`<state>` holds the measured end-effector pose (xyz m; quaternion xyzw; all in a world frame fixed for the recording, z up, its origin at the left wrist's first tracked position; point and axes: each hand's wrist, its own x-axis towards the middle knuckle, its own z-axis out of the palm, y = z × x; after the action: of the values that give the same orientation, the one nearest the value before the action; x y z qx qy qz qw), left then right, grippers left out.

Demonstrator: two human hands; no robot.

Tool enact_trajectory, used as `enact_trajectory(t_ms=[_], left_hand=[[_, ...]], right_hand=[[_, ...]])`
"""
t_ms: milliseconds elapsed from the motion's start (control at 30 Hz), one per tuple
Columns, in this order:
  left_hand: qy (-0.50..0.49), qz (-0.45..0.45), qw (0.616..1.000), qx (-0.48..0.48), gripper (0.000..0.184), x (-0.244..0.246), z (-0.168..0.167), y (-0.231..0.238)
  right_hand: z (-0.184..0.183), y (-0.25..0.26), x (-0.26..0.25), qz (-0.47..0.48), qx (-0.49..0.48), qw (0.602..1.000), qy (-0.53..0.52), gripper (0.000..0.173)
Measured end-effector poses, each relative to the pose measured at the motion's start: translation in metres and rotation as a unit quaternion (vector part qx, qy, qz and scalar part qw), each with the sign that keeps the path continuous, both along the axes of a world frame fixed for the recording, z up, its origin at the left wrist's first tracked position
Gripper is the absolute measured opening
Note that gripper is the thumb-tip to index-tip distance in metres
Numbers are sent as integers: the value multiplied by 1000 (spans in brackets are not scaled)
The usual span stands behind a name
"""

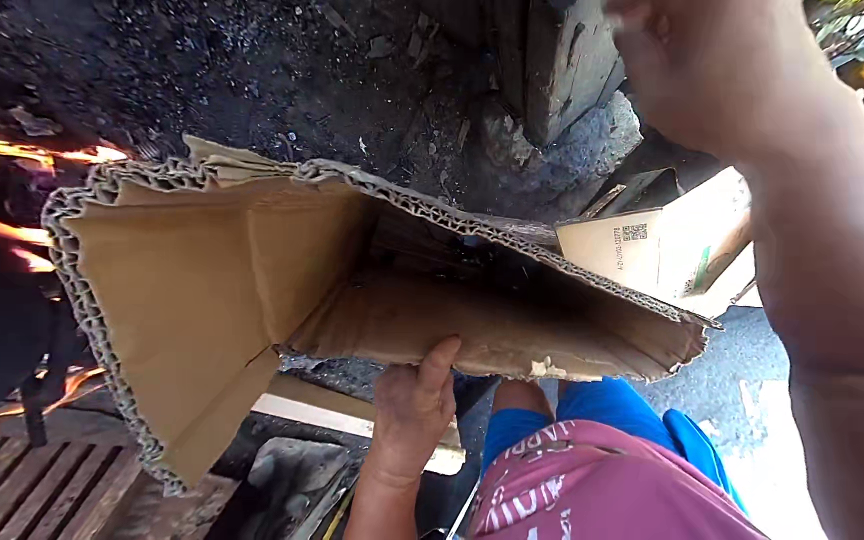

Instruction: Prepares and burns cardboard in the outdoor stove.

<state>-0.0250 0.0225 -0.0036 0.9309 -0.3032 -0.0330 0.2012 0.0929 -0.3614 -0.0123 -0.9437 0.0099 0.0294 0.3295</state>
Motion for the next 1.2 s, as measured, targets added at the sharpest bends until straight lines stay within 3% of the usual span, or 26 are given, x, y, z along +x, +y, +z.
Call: enact_trajectory(t_ms=[67,133,200,267,333,400,567,700,800,967,1067,1200], left_hand=[[2,-2,1000,3,20,1,1,0],[1,-4,1000,6,21,3,2,-3],[0,-6,1000,15,22,5,3,-6],[9,-7,1000,22,22,7,2,-10],[27,-3,999,24,22,9,1,-17],[42,3,998,38,28,12,6,-21],[68,23,994,81,70,7,42,-8],[84,183,976,82,58,-22,73,56],[166,357,913,103,31,-53,89,132],[112,580,803,-78,26,-127,90,239],[59,683,684,-249,27,-160,74,271],[7,743,523,-418,26,-172,38,286]], right_hand=[[3,-19,-46,59,65,988,126,26],[-7,-24,-92,90,116,955,256,44],[-24,-10,-127,81,139,932,326,60],[-43,14,-147,71,159,911,373,59],[-66,34,-162,56,155,906,389,44],[-76,38,-163,24,133,928,349,39],[-61,38,-145,-36,62,927,368,35],[-59,49,-150,-28,56,936,345,36],[-57,59,-155,-35,41,936,347,39],[-37,77,-151,-20,-7,938,345,45],[-13,94,-141,-13,-48,933,357,47],[11,115,-126,7,-109,927,358,46]])
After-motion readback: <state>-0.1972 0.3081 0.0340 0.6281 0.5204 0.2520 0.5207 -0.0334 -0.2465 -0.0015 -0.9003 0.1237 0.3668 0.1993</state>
